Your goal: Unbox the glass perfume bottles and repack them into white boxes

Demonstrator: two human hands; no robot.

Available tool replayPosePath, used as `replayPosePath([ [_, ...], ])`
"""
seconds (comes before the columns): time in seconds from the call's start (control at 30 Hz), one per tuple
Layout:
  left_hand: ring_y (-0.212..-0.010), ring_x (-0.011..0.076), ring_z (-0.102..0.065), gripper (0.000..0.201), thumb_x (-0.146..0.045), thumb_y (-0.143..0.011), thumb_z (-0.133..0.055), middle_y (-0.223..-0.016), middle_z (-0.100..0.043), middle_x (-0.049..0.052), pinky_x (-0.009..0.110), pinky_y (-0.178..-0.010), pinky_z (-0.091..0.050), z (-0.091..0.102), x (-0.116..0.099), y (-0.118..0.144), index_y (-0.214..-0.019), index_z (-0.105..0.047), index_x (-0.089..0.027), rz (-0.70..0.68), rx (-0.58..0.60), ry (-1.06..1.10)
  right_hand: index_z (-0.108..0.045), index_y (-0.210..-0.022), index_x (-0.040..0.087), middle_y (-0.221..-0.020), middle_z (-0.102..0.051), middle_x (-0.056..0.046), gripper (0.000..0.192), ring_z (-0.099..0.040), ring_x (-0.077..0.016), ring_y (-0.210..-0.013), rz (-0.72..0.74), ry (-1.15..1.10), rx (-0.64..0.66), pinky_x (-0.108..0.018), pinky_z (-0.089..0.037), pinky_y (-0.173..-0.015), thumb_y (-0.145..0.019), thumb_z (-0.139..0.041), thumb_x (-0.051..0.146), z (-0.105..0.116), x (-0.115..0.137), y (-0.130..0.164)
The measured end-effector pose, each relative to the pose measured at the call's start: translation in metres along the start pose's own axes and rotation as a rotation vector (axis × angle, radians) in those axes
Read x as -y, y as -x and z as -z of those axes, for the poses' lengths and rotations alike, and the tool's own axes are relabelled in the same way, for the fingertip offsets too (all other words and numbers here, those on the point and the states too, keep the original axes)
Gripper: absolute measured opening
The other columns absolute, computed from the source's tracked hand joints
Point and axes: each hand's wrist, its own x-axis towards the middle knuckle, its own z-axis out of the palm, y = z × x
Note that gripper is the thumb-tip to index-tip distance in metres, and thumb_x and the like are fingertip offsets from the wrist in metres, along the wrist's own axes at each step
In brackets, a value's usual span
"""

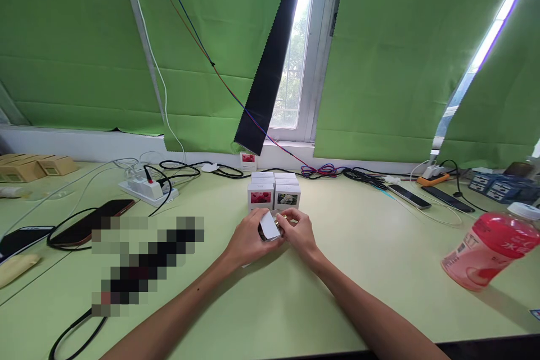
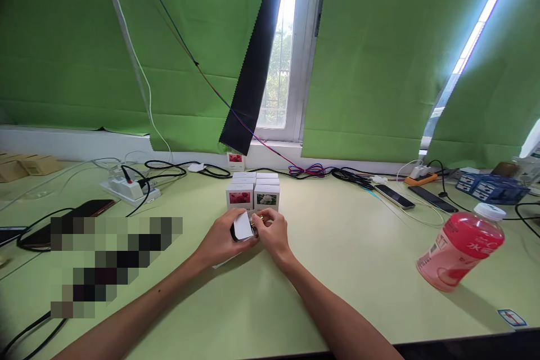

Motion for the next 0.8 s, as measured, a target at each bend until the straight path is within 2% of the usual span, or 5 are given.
replayPosePath([
  [0.17,-0.094,0.026,-0.066,0.048,-0.05,-0.074,-0.074,-0.104,-0.068,0.007,0.038,-0.081,-0.053,0.0003,-0.0011,-0.0002,-0.109,-0.059,-0.021,0.005,0.008,-0.013,-0.067,-0.073,0.018,-0.057,-0.06,0.001,0.03,-0.056,-0.0157,-0.05,0.002,-0.047,0.004,-0.026,-0.045,-0.046,-0.078,-0.066,0.048,-0.0012,0.0018,0.0],
  [0.47,-0.098,0.0264,-0.065,0.049,-0.046,-0.072,-0.076,-0.107,-0.068,0.007,0.038,-0.082,-0.053,0.0015,-0.0029,-0.0004,-0.11,-0.059,-0.021,0.01,0.031,-0.02,-0.071,-0.078,0.017,-0.053,-0.055,0.002,0.034,-0.047,-0.013,-0.044,-0.045,-0.082,0.059,-0.025,-0.038,-0.043,-0.08,-0.061,0.05,-0.001,0.0007,-0.001],
  [0.8,-0.093,0.0247,-0.065,0.044,-0.048,-0.074,-0.073,-0.104,-0.069,0.006,0.037,-0.08,-0.052,0.0008,-0.0017,-0.0009,-0.106,-0.059,-0.021,0.012,0.017,-0.012,-0.076,-0.081,0.015,-0.074,-0.074,-0.007,0.031,-0.067,-0.0208,-0.067,-0.059,-0.054,0.056,-0.03,-0.051,-0.061,-0.074,-0.067,0.044,-0.0007,0.0007,-0.0004],
])
